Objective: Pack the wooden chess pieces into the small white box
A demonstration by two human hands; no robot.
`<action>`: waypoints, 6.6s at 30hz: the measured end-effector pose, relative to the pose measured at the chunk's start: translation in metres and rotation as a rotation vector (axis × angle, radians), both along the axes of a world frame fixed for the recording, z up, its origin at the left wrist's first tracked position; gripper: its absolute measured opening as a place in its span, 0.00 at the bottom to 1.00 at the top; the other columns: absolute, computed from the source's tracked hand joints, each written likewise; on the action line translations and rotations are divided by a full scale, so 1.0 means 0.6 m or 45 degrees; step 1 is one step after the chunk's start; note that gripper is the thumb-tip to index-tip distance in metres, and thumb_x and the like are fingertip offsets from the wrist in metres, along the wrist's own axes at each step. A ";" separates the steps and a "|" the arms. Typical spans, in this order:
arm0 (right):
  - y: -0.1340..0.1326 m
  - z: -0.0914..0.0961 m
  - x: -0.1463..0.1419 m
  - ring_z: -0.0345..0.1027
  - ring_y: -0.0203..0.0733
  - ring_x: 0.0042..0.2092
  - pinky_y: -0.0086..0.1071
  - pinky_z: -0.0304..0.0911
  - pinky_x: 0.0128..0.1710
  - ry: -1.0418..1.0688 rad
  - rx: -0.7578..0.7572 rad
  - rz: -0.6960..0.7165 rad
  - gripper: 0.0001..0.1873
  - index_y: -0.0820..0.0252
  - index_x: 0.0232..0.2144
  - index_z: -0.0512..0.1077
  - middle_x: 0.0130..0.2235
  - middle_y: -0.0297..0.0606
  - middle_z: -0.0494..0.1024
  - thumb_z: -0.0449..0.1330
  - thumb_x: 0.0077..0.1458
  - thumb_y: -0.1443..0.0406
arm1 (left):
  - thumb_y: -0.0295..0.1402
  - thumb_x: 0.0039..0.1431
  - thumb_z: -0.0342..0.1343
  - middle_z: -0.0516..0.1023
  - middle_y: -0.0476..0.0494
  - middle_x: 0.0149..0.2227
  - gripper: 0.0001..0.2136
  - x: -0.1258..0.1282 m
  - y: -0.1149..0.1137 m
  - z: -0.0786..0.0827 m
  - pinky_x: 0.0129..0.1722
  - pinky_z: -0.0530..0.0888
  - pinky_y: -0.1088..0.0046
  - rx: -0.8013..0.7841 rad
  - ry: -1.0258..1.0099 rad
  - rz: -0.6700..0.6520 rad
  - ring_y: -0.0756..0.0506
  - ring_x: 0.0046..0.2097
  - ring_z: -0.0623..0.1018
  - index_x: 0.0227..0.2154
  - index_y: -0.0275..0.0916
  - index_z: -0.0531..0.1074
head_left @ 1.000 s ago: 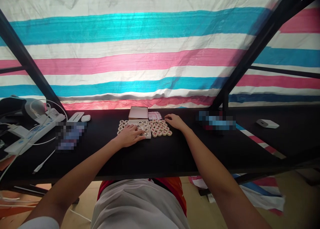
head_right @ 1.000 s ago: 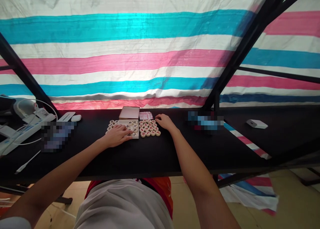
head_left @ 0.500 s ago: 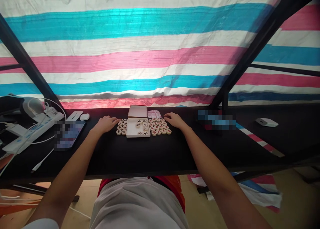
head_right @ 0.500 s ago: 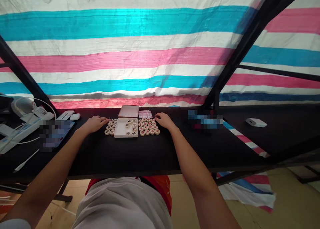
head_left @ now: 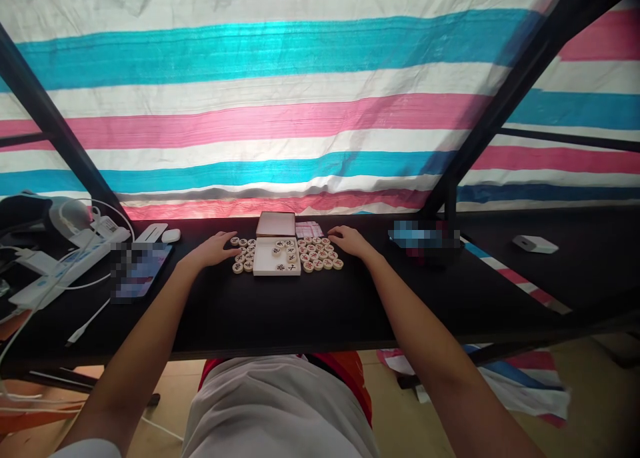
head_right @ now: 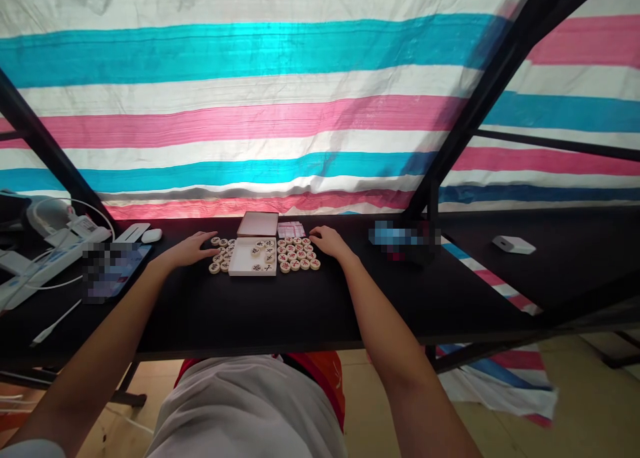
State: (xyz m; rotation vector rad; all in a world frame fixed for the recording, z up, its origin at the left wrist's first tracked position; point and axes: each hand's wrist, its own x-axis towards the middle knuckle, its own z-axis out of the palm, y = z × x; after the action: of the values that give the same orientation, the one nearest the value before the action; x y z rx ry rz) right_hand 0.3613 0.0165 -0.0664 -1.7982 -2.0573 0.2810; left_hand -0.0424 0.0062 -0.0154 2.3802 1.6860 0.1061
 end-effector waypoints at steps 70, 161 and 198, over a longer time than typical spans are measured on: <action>-0.002 0.000 -0.001 0.69 0.42 0.47 0.31 0.60 0.49 -0.022 -0.002 -0.007 0.14 0.61 0.43 0.75 0.46 0.42 0.76 0.54 0.56 0.64 | 0.46 0.65 0.41 0.71 0.41 0.53 0.19 0.124 -0.068 -0.044 0.57 0.57 0.56 0.554 0.134 -0.626 0.40 0.56 0.65 0.52 0.49 0.70; 0.000 -0.004 0.002 0.69 0.42 0.46 0.31 0.60 0.50 -0.049 0.016 0.010 0.15 0.61 0.43 0.74 0.45 0.42 0.76 0.54 0.57 0.64 | 0.36 0.65 0.46 0.75 0.43 0.43 0.14 0.138 -0.088 -0.036 0.50 0.64 0.67 0.325 -0.026 -0.833 0.44 0.47 0.73 0.49 0.43 0.70; -0.004 0.001 -0.002 0.69 0.42 0.46 0.31 0.60 0.49 -0.020 0.003 -0.005 0.14 0.62 0.43 0.74 0.46 0.43 0.76 0.54 0.56 0.64 | 0.43 0.48 0.53 0.73 0.44 0.34 0.15 0.017 -0.020 0.035 0.33 0.69 0.73 0.066 -0.285 -0.150 0.47 0.32 0.73 0.29 0.38 0.78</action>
State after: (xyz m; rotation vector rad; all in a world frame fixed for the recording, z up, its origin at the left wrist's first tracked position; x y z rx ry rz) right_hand 0.3604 0.0144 -0.0660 -1.8080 -2.0637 0.2641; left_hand -0.0322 -0.0058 0.0054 2.3952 1.4563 0.3851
